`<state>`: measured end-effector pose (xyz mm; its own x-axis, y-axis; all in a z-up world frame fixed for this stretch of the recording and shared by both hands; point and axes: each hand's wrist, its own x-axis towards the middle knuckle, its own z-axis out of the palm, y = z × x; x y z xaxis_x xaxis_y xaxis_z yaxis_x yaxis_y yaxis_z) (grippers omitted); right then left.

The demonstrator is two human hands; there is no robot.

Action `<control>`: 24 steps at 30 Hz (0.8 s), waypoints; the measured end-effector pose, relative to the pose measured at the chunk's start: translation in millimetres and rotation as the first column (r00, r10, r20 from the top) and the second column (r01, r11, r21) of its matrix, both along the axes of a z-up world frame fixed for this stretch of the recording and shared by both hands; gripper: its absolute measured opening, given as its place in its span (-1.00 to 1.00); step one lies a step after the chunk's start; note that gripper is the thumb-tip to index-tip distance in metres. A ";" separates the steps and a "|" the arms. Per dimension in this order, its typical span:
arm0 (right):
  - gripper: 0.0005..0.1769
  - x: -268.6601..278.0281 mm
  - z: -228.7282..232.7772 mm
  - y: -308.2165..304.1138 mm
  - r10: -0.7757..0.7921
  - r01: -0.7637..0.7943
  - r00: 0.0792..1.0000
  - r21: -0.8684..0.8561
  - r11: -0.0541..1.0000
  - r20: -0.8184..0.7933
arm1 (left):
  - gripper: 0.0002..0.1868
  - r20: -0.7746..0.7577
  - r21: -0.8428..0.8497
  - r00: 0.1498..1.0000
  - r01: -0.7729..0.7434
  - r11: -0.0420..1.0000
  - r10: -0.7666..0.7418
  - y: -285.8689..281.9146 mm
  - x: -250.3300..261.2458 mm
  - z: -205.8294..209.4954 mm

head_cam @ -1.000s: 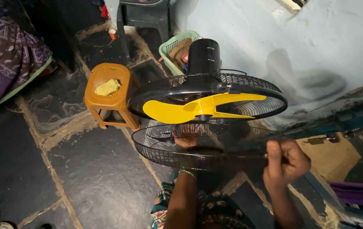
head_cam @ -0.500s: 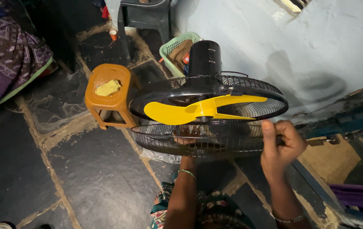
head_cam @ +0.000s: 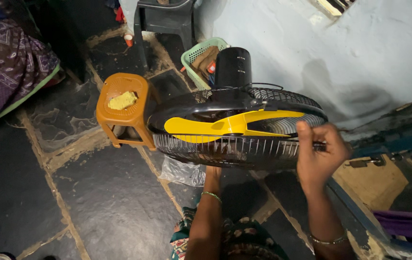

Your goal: The person assembles a standing electric fan by attaching the front and rear wire cages to the motor housing and securing them with a screw. They use a screwdriver to tighten the fastener and adjust the fan head orientation.

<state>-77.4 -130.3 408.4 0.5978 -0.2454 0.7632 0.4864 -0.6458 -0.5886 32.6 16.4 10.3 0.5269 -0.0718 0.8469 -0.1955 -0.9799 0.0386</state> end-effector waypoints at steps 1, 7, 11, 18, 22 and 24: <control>-0.67 0.9 2.2 0.6 -0.026 0.025 1.000 -0.038 0.999 -0.006 | -0.24 -0.054 -0.179 0.984 0.159 0.971 -0.171 -1.8 0.7 1.4; -0.67 1.7 21.5 10.3 -0.066 0.072 0.997 -0.193 0.978 0.040 | -0.17 0.797 -0.580 0.131 0.438 -0.686 -0.590 -4.1 2.5 9.2; -0.71 3.9 31.0 18.9 -0.130 0.143 0.990 -0.317 0.938 0.060 | -0.24 0.769 -0.051 0.635 -0.055 -0.997 -0.074 -0.4 4.4 14.3; -0.75 16.8 44.3 24.7 -0.102 0.109 0.994 -0.397 0.911 0.038 | -0.33 0.605 -0.036 0.795 0.089 -0.995 0.050 -4.9 14.6 13.4; -0.81 22.6 49.0 29.0 -0.069 0.066 0.998 -0.378 0.924 0.004 | -0.22 0.513 0.001 0.858 0.009 -1.000 0.008 -4.3 14.5 6.9; -0.81 26.2 50.9 29.1 -0.080 0.075 0.997 -0.385 0.920 0.004 | -0.20 0.558 0.019 0.829 0.024 -1.000 0.031 -5.8 16.0 3.5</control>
<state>-51.2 -101.2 459.4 0.5981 0.0199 0.8011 0.4205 -0.8588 -0.2927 48.7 10.7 13.8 0.9082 0.0863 -0.4095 -0.1644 0.9734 -0.1595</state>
